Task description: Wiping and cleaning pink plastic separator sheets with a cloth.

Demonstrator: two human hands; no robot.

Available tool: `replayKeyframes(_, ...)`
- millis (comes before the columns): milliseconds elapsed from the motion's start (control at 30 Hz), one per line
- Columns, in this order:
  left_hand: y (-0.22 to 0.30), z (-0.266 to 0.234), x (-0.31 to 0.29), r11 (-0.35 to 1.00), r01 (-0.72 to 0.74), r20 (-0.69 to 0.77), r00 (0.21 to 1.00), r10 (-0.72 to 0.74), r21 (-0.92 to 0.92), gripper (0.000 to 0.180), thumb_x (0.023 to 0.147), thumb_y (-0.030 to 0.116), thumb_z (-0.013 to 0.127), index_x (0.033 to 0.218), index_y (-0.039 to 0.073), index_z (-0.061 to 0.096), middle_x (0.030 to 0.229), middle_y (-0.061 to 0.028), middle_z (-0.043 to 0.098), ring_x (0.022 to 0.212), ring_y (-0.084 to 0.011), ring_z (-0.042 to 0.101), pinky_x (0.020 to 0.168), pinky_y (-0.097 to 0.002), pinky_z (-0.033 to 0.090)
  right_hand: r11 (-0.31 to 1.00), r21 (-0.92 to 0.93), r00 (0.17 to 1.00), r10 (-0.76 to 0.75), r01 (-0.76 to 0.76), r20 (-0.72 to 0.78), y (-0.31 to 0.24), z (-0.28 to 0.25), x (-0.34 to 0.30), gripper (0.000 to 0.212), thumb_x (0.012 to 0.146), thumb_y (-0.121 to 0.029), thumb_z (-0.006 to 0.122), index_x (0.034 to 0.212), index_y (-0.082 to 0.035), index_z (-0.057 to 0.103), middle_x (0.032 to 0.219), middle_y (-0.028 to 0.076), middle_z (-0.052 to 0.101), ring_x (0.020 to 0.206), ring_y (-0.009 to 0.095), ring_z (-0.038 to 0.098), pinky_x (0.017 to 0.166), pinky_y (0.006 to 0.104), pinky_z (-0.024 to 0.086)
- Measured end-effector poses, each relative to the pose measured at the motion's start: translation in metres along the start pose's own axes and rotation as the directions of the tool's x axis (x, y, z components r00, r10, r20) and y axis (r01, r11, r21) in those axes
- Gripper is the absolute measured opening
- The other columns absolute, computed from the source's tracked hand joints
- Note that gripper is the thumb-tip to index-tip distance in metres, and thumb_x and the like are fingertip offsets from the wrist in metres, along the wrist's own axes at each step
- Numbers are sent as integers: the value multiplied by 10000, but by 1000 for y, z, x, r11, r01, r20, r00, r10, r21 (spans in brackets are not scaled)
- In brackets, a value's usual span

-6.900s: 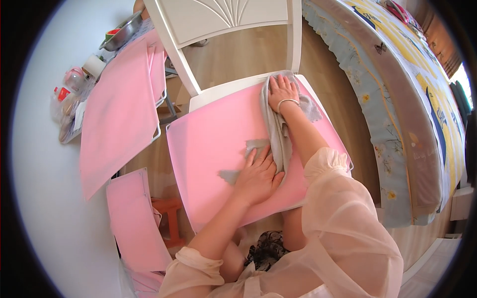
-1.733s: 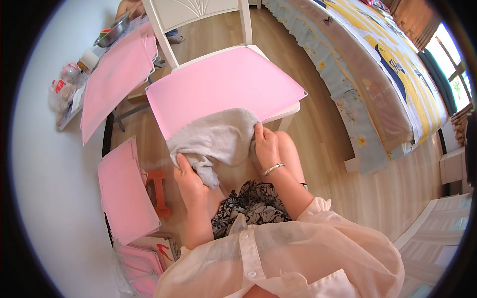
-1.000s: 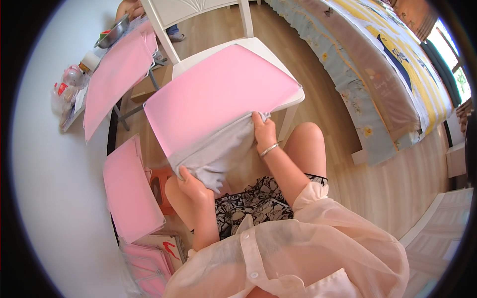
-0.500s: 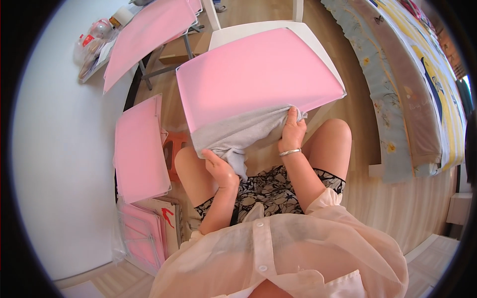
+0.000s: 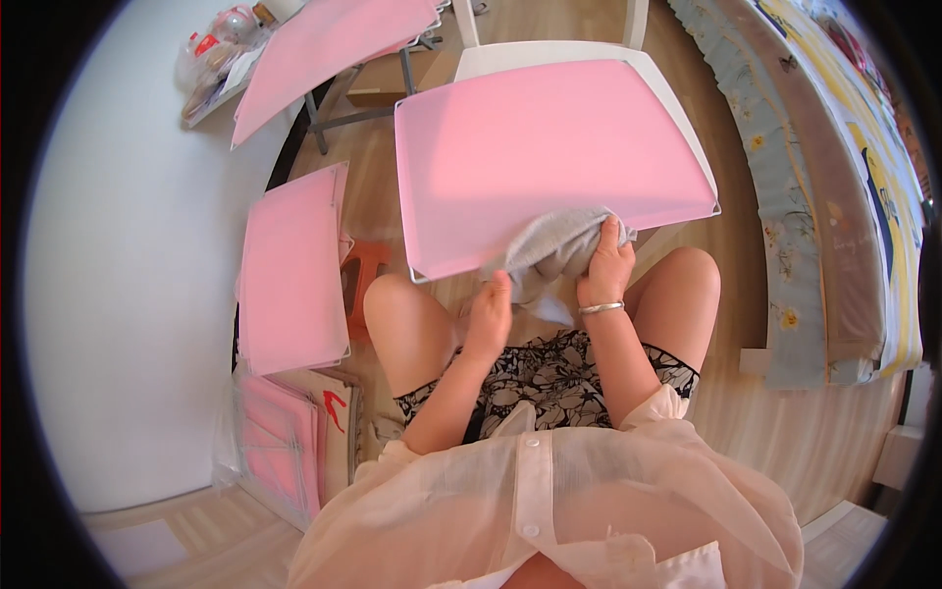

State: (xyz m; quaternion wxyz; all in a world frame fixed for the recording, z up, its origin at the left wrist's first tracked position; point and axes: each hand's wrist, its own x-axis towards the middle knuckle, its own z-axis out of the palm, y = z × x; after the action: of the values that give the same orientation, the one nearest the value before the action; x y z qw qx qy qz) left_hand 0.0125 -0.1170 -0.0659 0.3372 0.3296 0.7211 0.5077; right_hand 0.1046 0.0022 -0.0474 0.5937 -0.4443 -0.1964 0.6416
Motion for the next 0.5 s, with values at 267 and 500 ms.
replayKeyframes(267, 24, 23, 39, 685, 84, -150, 950, -274, -723, 325, 841, 314, 480, 965, 17, 521, 908, -56, 542, 785, -137, 513, 622, -284, 424, 864, -502, 999, -8, 32, 50, 4, -1, -22, 331, 847, -249, 483, 698, 46, 499, 598, 10, 479, 552, 89, 397, 507, 278, 370)
replayKeyframes(500, 30, 31, 21, 741, -21, -276, 935, -223, -671, 295, 830, 211, 492, 982, -40, 523, 989, -89, 536, 881, -133, 504, 719, -256, 408, 918, -390, 998, -62, 64, 19, -22, -20, 17, 293, 844, -269, 498, 809, 18, 547, 670, -19, 487, 603, 62, 401, 553, 224, 356)
